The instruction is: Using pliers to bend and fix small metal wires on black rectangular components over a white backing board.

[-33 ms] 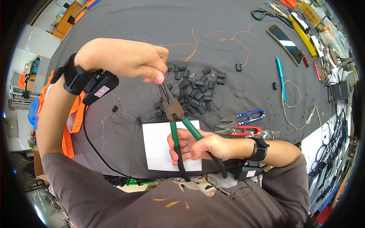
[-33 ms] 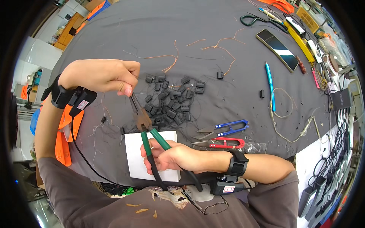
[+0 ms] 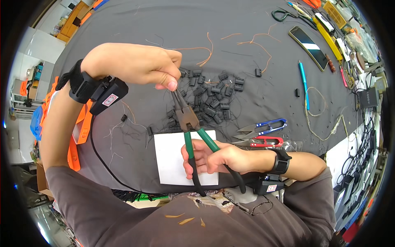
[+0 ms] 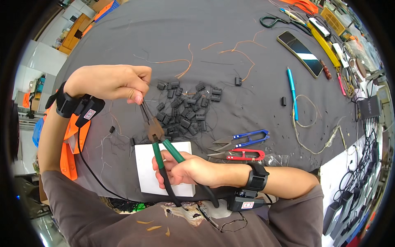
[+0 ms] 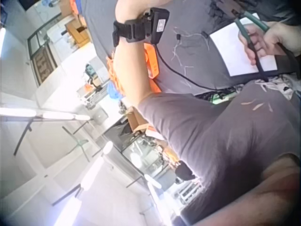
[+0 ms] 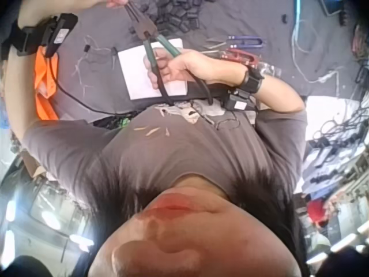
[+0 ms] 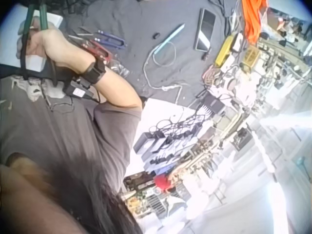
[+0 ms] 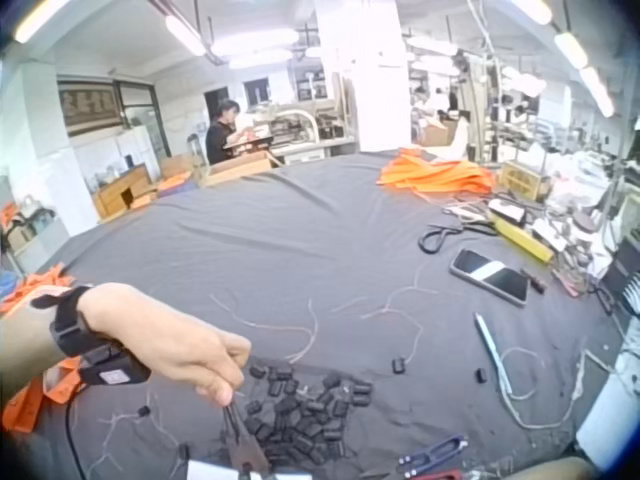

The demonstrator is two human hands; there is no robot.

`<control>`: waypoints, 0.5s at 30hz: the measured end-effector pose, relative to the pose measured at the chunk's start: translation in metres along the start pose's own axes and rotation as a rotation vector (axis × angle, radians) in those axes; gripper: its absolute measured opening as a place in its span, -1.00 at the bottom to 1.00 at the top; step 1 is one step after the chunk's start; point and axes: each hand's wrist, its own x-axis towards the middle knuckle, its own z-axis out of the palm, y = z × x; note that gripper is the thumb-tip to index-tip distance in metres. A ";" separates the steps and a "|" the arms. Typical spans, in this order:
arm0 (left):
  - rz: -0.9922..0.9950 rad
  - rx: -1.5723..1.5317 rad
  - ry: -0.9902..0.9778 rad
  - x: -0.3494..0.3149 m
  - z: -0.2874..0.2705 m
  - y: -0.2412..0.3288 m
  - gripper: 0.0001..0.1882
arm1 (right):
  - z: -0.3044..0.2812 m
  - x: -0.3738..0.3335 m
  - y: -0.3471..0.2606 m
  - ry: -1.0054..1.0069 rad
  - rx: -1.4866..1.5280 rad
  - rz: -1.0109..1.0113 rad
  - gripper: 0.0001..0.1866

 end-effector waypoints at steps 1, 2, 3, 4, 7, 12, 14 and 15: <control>0.010 -0.013 0.014 0.000 0.002 -0.003 -0.73 | 0.000 0.000 0.000 0.000 -0.010 0.000 -0.43; 0.021 -0.026 0.029 0.000 0.004 -0.006 -0.74 | 0.000 0.000 0.001 0.006 -0.014 -0.003 -0.43; 0.019 -0.026 0.027 0.001 0.005 -0.007 -0.74 | -0.001 -0.001 0.002 0.011 -0.019 -0.005 -0.43; 0.018 -0.026 0.026 0.001 0.006 -0.008 -0.75 | -0.001 -0.001 0.002 0.016 -0.023 -0.006 -0.43; -0.026 -0.008 0.021 -0.004 0.005 -0.003 -0.74 | 0.001 -0.001 0.002 0.025 -0.020 0.011 -0.43; -0.060 0.045 0.073 -0.017 0.008 0.003 -0.64 | 0.005 -0.002 -0.001 0.043 -0.045 -0.033 -0.54; -0.023 0.051 0.108 -0.023 0.011 0.001 -0.60 | 0.008 -0.002 -0.004 0.064 -0.085 -0.033 -0.60; -0.013 0.029 0.136 -0.024 0.015 -0.001 -0.59 | 0.008 -0.002 -0.005 0.068 -0.114 -0.024 -0.61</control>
